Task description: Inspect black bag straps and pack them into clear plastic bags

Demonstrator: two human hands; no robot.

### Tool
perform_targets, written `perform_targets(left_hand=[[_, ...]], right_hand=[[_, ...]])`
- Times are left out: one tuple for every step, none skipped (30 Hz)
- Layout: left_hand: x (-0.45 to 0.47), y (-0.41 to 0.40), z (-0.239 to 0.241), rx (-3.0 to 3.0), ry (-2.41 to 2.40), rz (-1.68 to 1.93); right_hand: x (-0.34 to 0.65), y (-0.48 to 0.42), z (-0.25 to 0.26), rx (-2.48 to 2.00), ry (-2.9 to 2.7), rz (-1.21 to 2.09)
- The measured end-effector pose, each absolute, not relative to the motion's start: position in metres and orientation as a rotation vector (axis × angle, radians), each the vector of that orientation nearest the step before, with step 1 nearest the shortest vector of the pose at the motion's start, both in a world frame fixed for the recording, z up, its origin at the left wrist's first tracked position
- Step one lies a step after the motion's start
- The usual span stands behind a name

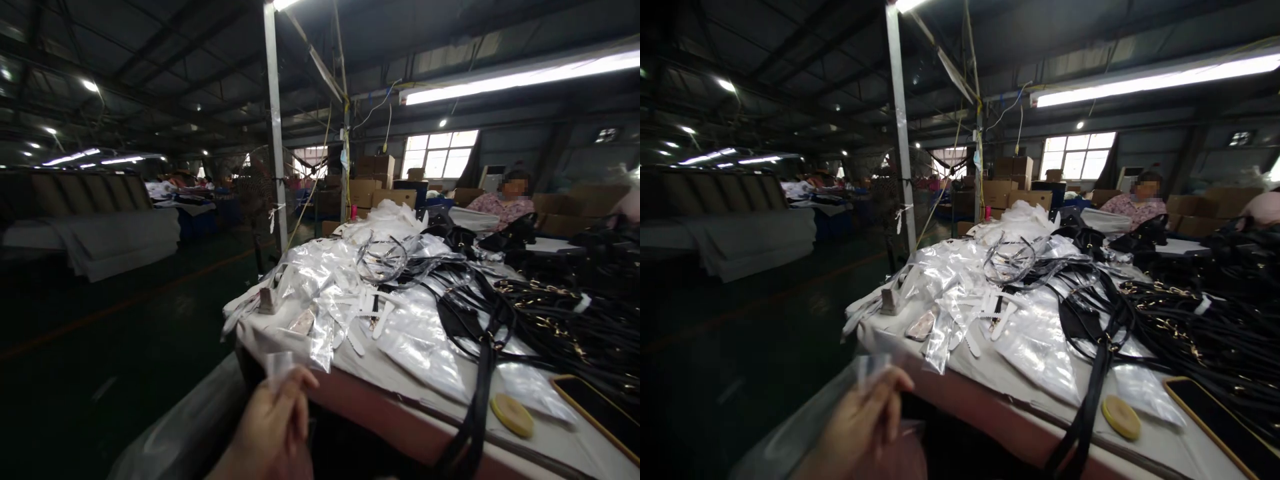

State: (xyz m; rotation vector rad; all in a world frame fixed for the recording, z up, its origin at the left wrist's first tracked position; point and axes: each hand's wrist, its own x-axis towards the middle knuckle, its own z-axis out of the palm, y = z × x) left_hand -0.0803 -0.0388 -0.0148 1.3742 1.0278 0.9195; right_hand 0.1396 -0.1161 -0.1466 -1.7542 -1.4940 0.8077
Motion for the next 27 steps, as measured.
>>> perform_targets(left_hand=[[-0.063,-0.041,-0.030,1.370,0.970,0.767],[-0.047,-0.044,-0.046,1.366,0.922,0.665],[-0.034,-0.049,-0.063,1.360,0.884,0.592],[-0.022,-0.054,-0.078,1.358,0.838,0.507],[-0.014,-0.059,-0.091,1.348,0.798,0.430],[-0.008,-0.064,-0.100,1.339,0.762,0.367],[-0.004,-0.069,-0.107,1.337,0.732,0.314],[-0.002,-0.073,-0.110,1.342,0.715,0.277],[-0.002,-0.076,-0.112,1.356,0.707,0.252],[-0.002,-0.078,-0.112,1.371,0.707,0.234],[-0.002,-0.080,-0.112,1.383,0.710,0.220],[-0.002,-0.081,-0.112,1.389,0.709,0.209],[-0.002,-0.081,-0.112,1.387,0.701,0.201],[-0.002,-0.081,-0.114,1.378,0.691,0.200],[-0.002,-0.082,-0.116,1.364,0.684,0.208],[-0.002,-0.082,-0.118,1.345,0.681,0.223],[-0.001,-0.082,-0.121,1.324,0.679,0.242],[-0.001,-0.082,-0.124,1.301,0.677,0.263],[-0.001,-0.083,-0.126,1.278,0.669,0.281],[-0.001,-0.083,-0.128,1.257,0.653,0.295],[-0.001,-0.084,-0.129,1.236,0.631,0.304],[0.000,-0.085,-0.129,1.216,0.609,0.313],[0.000,-0.086,-0.129,1.199,0.594,0.321],[0.001,-0.087,-0.129,1.185,0.588,0.331],[0.002,-0.088,-0.129,1.176,0.593,0.343],[0.003,-0.088,-0.129,1.173,0.607,0.353],[0.004,-0.089,-0.129,1.175,0.631,0.360]], right_hand=[[0.144,-0.117,-0.149,-1.734,-1.470,0.863],[0.148,-0.119,-0.151,-1.697,-1.424,0.914],[0.154,-0.123,-0.151,-1.636,-1.370,0.973],[0.159,-0.128,-0.148,-1.553,-1.303,1.019],[0.164,-0.133,-0.144,-1.458,-1.250,1.046],[0.169,-0.139,-0.138,-1.379,-1.222,1.052],[0.173,-0.144,-0.132,-1.325,-1.223,1.038],[0.175,-0.148,-0.126,-1.306,-1.253,1.010],[0.176,-0.152,-0.120,-1.312,-1.284,0.975],[0.176,-0.155,-0.117,-1.332,-1.304,0.938],[0.175,-0.156,-0.115,-1.357,-1.310,0.909],[0.174,-0.157,-0.114,-1.387,-1.289,0.887],[0.172,-0.157,-0.115,-1.418,-1.249,0.884],[0.171,-0.156,-0.116,-1.450,-1.195,0.896],[0.171,-0.155,-0.117,-1.478,-1.132,0.913],[0.170,-0.154,-0.118,-1.501,-1.067,0.923],[0.171,-0.153,-0.118,-1.516,-1.017,0.925],[0.171,-0.152,-0.117,-1.524,-0.992,0.913],[0.172,-0.151,-0.116,-1.527,-0.989,0.894],[0.174,-0.150,-0.114,-1.524,-0.994,0.874],[0.175,-0.150,-0.114,-1.519,-0.998,0.866],[0.176,-0.149,-0.114,-1.513,-0.987,0.870],[0.177,-0.148,-0.114,-1.509,-0.949,0.886],[0.177,-0.147,-0.116,-1.499,-0.883,0.915],[0.177,-0.145,-0.118,-1.474,-0.808,0.967],[0.176,-0.144,-0.121,-1.425,-0.733,1.036],[0.175,-0.143,-0.124,-1.355,-0.669,1.115]])
